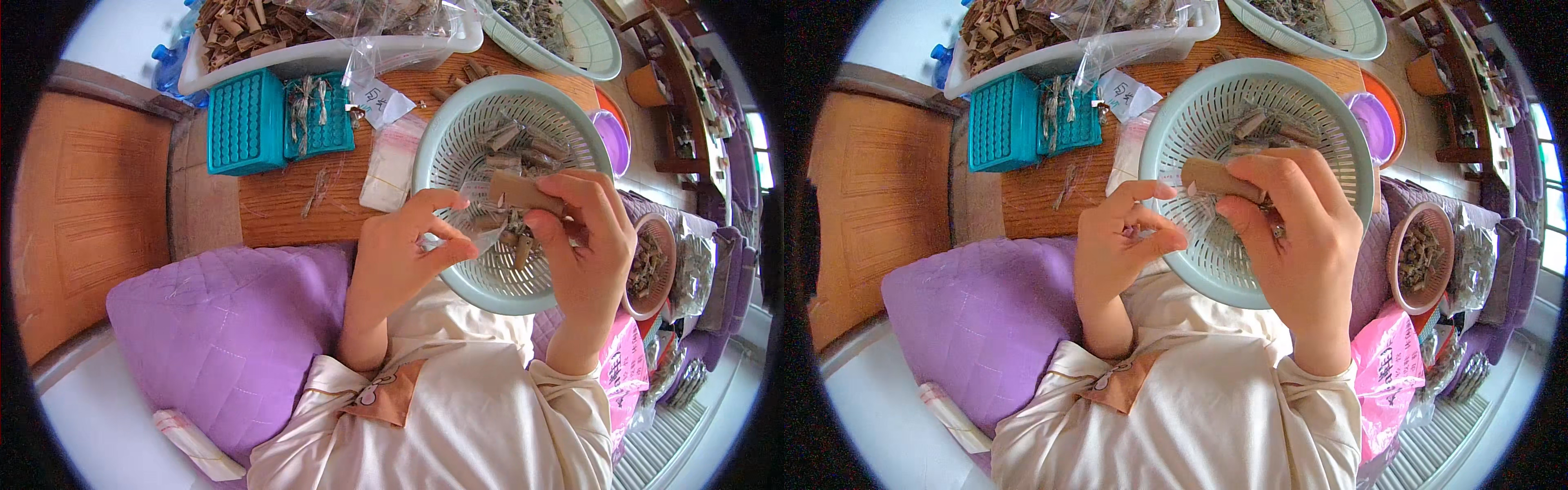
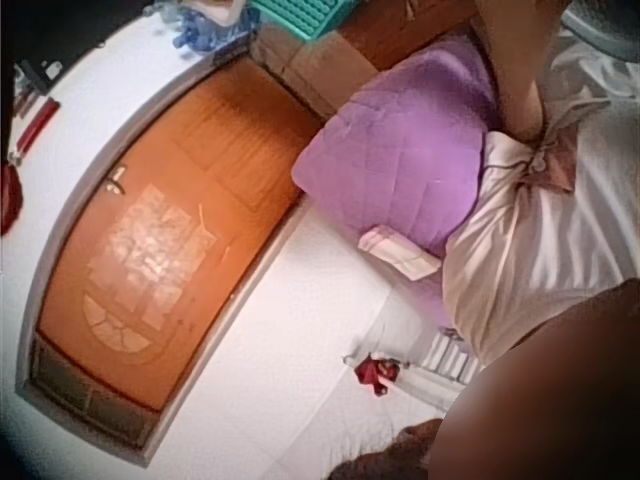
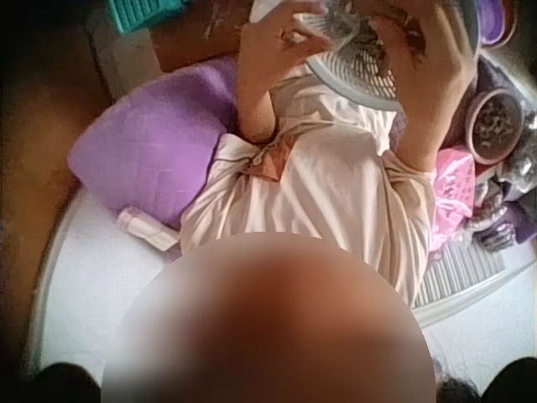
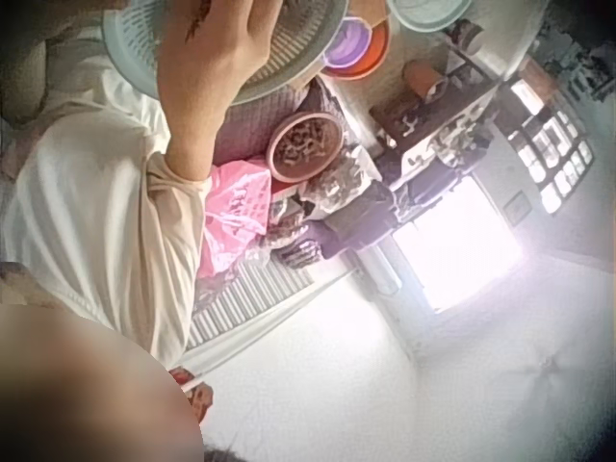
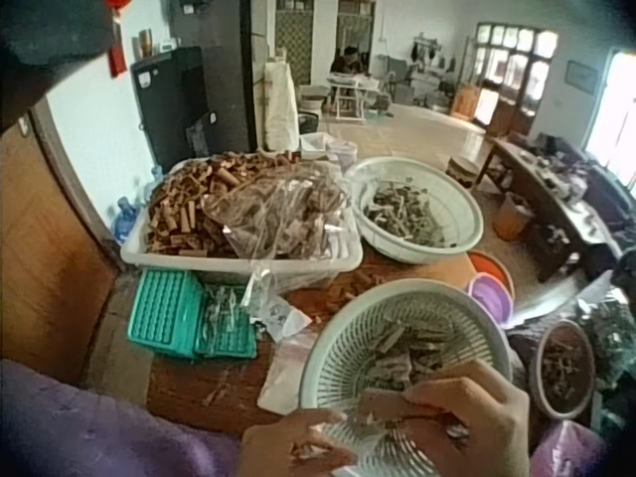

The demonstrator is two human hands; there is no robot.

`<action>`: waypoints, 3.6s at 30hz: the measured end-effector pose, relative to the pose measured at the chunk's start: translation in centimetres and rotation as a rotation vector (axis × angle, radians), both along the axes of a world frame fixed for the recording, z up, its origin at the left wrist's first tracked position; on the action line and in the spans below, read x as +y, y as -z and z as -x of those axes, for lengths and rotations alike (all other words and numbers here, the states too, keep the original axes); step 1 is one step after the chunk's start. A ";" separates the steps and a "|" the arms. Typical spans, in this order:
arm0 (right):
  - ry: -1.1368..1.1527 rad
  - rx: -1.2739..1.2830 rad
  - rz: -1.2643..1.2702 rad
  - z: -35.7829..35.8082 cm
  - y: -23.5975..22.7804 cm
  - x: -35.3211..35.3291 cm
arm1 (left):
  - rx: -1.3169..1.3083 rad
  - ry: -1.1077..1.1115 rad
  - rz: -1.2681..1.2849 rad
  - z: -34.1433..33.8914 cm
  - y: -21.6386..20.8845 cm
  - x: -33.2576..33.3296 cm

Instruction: The person packs small components into clear plastic bags by hand.

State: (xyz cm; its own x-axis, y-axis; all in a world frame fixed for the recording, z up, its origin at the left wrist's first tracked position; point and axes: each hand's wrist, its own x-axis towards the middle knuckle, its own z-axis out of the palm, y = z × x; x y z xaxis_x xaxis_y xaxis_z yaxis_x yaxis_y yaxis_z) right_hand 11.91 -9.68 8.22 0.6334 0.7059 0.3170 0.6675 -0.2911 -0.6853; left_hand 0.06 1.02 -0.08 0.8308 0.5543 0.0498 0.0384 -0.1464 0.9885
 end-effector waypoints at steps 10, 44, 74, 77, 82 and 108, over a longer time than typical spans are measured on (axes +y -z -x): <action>-0.081 0.215 0.223 0.1 -0.7 0.1 | -0.065 -0.054 -0.191 -0.3 0.8 -0.6; -0.398 0.092 0.094 -0.1 3.9 -0.5 | -0.196 0.003 0.575 -0.4 -0.5 -0.6; -0.430 -0.037 0.327 -0.5 1.9 -1.9 | -0.434 -0.092 -0.815 -0.3 0.1 -0.7; -0.495 0.017 0.289 -0.9 1.9 -1.8 | -0.443 -0.069 -0.838 -0.2 0.1 -0.7; -0.579 0.130 0.294 -1.5 2.3 -1.6 | -0.414 -0.037 -0.785 -0.2 0.2 -0.7; -0.361 0.131 -0.149 -1.1 3.4 -1.8 | -0.510 -0.102 0.297 -0.8 1.1 -1.1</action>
State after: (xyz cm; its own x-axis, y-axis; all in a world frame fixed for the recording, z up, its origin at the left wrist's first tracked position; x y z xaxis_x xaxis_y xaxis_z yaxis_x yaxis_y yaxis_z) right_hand 13.05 -11.49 4.81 0.3949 0.8428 0.3658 0.6126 0.0551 -0.7884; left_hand 0.85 -0.12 -1.18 0.6845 0.6814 0.2593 -0.4525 0.1183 0.8839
